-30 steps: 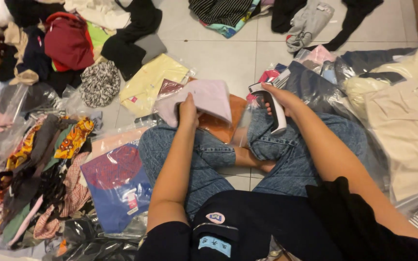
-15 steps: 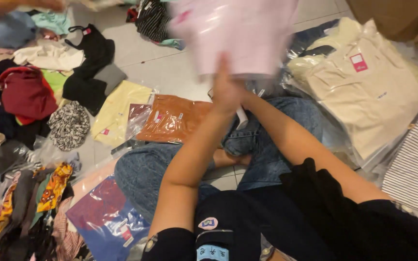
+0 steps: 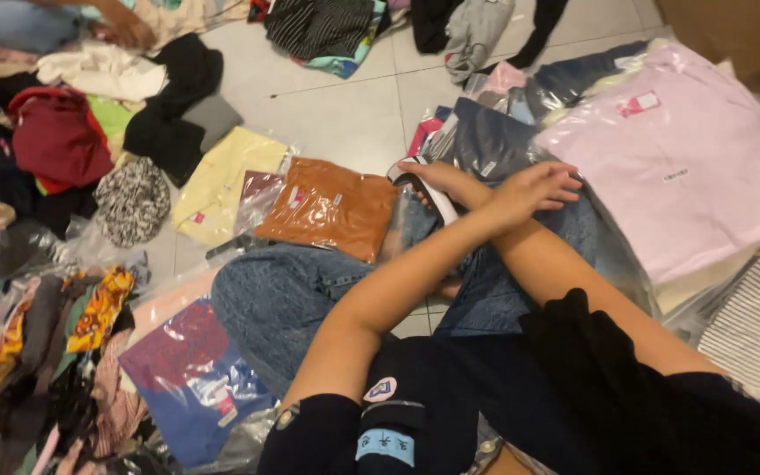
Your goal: Scanning barcodes on individually packaged clothing items using a handheld scanner while sitting on the floor.
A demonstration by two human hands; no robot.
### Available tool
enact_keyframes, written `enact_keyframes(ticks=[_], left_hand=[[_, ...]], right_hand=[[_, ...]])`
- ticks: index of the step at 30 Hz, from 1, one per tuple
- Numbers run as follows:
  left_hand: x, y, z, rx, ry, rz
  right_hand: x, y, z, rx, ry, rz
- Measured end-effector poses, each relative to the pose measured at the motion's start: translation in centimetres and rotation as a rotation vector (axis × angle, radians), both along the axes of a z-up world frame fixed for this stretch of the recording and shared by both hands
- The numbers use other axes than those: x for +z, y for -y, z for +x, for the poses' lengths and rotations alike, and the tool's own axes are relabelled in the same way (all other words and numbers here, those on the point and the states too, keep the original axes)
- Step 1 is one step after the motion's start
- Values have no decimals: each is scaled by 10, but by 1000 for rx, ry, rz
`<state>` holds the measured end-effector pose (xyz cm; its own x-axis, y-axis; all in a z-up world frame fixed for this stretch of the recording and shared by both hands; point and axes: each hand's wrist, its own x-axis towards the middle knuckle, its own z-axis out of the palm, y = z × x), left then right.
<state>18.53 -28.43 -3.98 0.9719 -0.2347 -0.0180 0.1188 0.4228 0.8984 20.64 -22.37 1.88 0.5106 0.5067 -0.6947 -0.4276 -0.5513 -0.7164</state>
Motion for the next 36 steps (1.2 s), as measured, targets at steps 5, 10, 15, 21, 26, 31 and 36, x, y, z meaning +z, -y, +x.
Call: enact_keyframes(ticks=[5, 10, 15, 21, 26, 31, 36], left_hand=[[26, -27, -73, 144, 463, 267], [60, -81, -153, 231, 530, 582], [-30, -187, -186, 312, 174, 823], [-43, -257, -170, 579, -285, 1485], [-31, -266, -176, 703, -476, 1555], [-13, -267, -190, 826, -531, 1629], [43, -324, -199, 1288, -710, 1904]], right_hand=[[-106, -38, 25, 100, -22, 20], [-127, -31, 41, 98, -72, 7], [-64, -24, 18, 105, 15, 39], [-76, -23, 22, 140, 47, 39], [-70, -21, 17, 136, 62, 24], [-63, -21, 11, 141, 86, 23], [-67, -22, 12, 137, 83, 6]])
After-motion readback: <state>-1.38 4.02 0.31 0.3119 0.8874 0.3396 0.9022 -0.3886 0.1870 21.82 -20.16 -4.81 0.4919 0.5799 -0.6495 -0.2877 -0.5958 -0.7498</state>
